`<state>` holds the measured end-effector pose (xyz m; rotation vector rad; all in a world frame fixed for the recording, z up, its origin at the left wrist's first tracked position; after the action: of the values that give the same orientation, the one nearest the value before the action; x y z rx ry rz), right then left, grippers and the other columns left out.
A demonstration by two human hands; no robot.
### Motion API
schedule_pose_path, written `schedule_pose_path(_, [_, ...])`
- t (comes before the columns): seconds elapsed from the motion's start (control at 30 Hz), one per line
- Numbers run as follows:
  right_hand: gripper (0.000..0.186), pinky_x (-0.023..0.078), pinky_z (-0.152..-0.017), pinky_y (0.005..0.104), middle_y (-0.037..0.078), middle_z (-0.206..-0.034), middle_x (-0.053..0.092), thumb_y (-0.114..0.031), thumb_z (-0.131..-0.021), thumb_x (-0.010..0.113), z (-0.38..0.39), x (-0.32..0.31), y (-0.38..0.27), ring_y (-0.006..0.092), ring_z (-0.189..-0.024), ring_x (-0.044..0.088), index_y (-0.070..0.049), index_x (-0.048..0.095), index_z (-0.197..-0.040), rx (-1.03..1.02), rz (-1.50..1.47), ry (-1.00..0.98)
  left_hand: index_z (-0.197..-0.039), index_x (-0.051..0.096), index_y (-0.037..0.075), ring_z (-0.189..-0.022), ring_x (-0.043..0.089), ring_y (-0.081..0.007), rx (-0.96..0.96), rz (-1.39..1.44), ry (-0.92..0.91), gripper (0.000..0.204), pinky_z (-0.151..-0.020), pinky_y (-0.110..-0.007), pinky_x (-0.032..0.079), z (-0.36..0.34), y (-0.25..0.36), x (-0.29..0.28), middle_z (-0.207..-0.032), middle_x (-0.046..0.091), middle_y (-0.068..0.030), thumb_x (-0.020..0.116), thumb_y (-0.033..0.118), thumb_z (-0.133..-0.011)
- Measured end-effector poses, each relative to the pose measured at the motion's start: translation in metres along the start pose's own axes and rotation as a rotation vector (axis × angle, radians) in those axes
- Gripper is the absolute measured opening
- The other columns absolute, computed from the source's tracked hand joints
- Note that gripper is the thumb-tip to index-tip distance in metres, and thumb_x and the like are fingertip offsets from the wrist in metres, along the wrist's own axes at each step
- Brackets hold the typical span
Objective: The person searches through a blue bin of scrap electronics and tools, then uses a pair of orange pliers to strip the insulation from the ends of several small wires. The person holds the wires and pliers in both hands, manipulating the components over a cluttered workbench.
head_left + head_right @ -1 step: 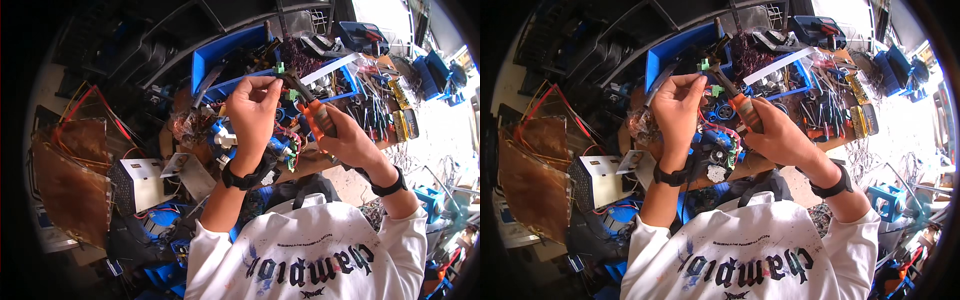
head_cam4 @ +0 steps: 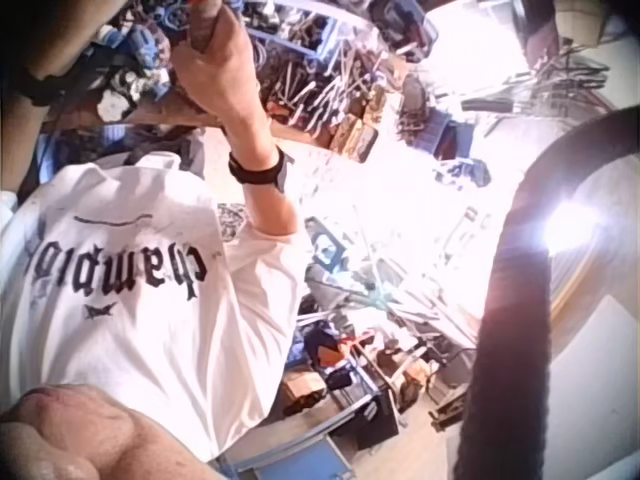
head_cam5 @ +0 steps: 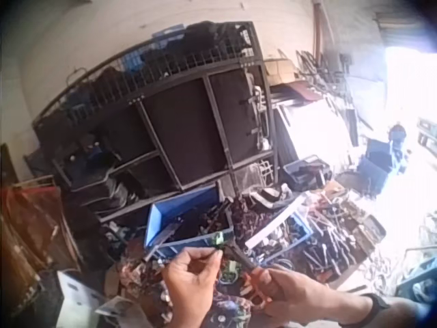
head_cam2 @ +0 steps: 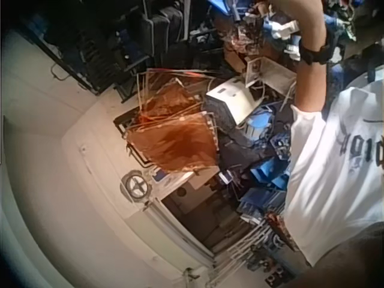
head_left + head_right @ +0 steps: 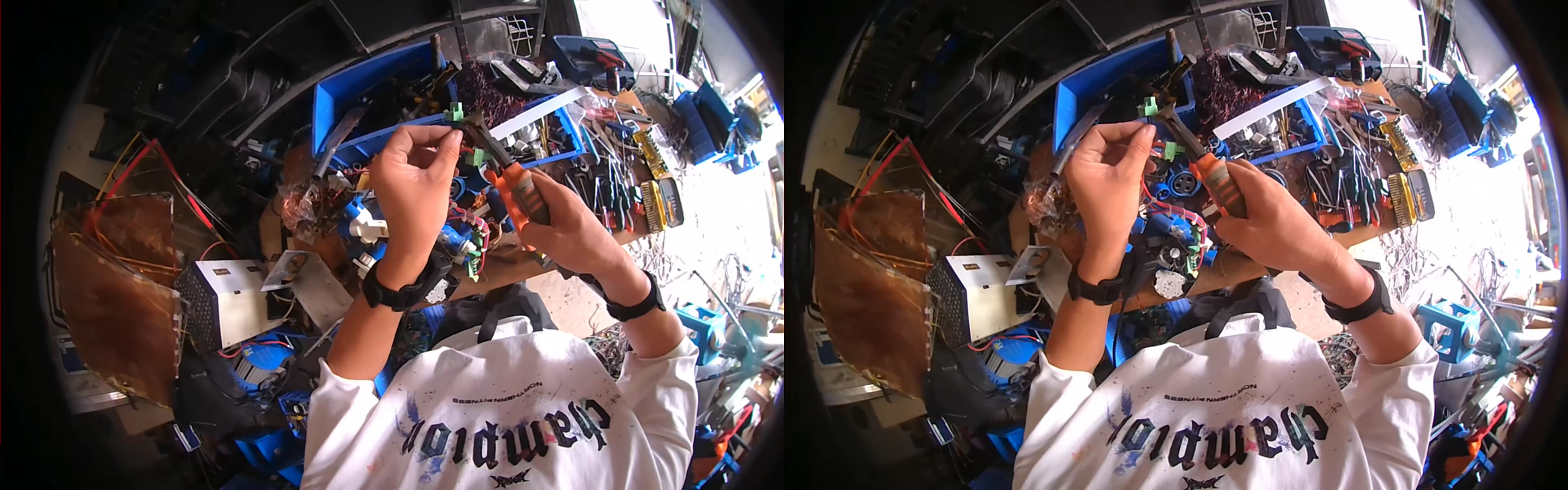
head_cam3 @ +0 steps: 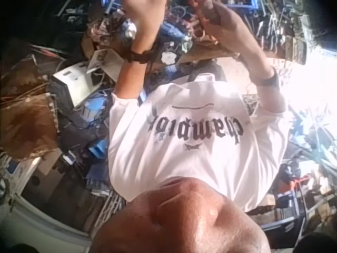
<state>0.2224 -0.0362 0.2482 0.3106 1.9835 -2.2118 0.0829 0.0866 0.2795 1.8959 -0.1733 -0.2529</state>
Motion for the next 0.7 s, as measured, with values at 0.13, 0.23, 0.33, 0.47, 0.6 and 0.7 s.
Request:
schedule_pose_path(0.13, [0.034, 0.046, -0.07, 0.0358, 0.014, -0.08, 0.054, -0.008, -0.072, 0.058, 0.0, -0.004, -0.014, 0.0237, -0.074, 0.054, 0.005, 0.053, -0.104, 0.047, 0.057, 0.031, -0.086, 0.065, 0.0, -0.061, 0.056, -0.0032, 0.105, -0.153, 0.018, 0.01, -0.055, -0.019, 0.045, 0.003, 0.006, 0.005, -0.073, 0.065, -0.0006, 0.074, 0.003, -0.083])
schedule_pose_path(0.23, [0.033, 0.046, -0.07, 0.0387, 0.016, -0.081, 0.056, -0.008, -0.071, 0.058, 0.002, -0.007, -0.022, 0.0299, -0.075, 0.056, 0.005, 0.053, -0.101, 0.065, 0.181, 0.064, -0.085, 0.057, 0.003, -0.057, 0.056, -0.0079, 0.216, -0.253, 0.046, 0.019, -0.053, -0.023, 0.044, 0.004, 0.011, 0.006, -0.07, 0.063, -0.0019, 0.075, 0.003, -0.08])
schedule_pose_path(0.33, [0.03, 0.045, -0.07, 0.0408, 0.018, -0.083, 0.057, -0.008, -0.071, 0.058, 0.003, -0.007, -0.021, 0.0337, -0.076, 0.056, 0.005, 0.053, -0.097, 0.033, 0.233, 0.071, -0.084, 0.052, 0.006, -0.052, 0.058, -0.018, 0.294, -0.303, 0.078, 0.025, -0.05, -0.031, 0.044, 0.005, 0.005, 0.007, -0.064, 0.059, -0.0034, 0.076, 0.007, -0.079])
schedule_pose_path(0.47, [0.026, 0.044, -0.066, 0.0362, 0.013, -0.08, 0.056, -0.006, -0.073, 0.057, 0.006, -0.007, -0.027, 0.0255, -0.073, 0.053, 0.003, 0.053, -0.096, 0.045, 0.223, 0.073, -0.085, 0.051, 0.006, -0.056, 0.06, -0.0243, 0.388, -0.418, 0.083, 0.028, -0.051, -0.036, 0.045, 0.009, 0.009, 0.009, -0.066, 0.059, -0.0048, 0.077, 0.009, -0.078])
schedule_pose_path(0.6, [0.025, 0.041, -0.058, 0.0246, 0.0, -0.074, 0.052, -0.004, -0.079, 0.056, 0.005, -0.005, -0.011, 0.0068, -0.065, 0.046, -0.001, 0.056, -0.103, 0.085, 0.157, 0.063, -0.086, 0.051, 0.007, -0.057, 0.059, -0.0272, 0.5, -0.47, 0.079, 0.027, -0.052, -0.039, 0.044, 0.013, 0.016, 0.012, -0.065, 0.059, -0.0053, 0.077, 0.008, -0.078])
schedule_pose_path(0.7, [0.025, 0.042, -0.059, 0.0244, -0.001, -0.075, 0.053, -0.003, -0.078, 0.056, 0.004, -0.005, -0.008, 0.0061, -0.067, 0.047, -0.001, 0.057, -0.102, 0.122, 0.121, 0.055, -0.087, 0.051, 0.007, -0.059, 0.058, -0.0279, 0.576, -0.548, 0.034, 0.024, -0.055, -0.04, 0.041, 0.02, 0.022, 0.017, -0.068, 0.059, -0.0055, 0.074, 0.006, -0.079])
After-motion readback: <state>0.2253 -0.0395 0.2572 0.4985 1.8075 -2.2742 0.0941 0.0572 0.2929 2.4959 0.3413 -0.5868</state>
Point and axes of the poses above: each hand's wrist, its own z-axis away from the middle knuckle, its own x-axis out of the palm, y = z × x, the point moved 6 cm from there along -z, towards the middle knuckle
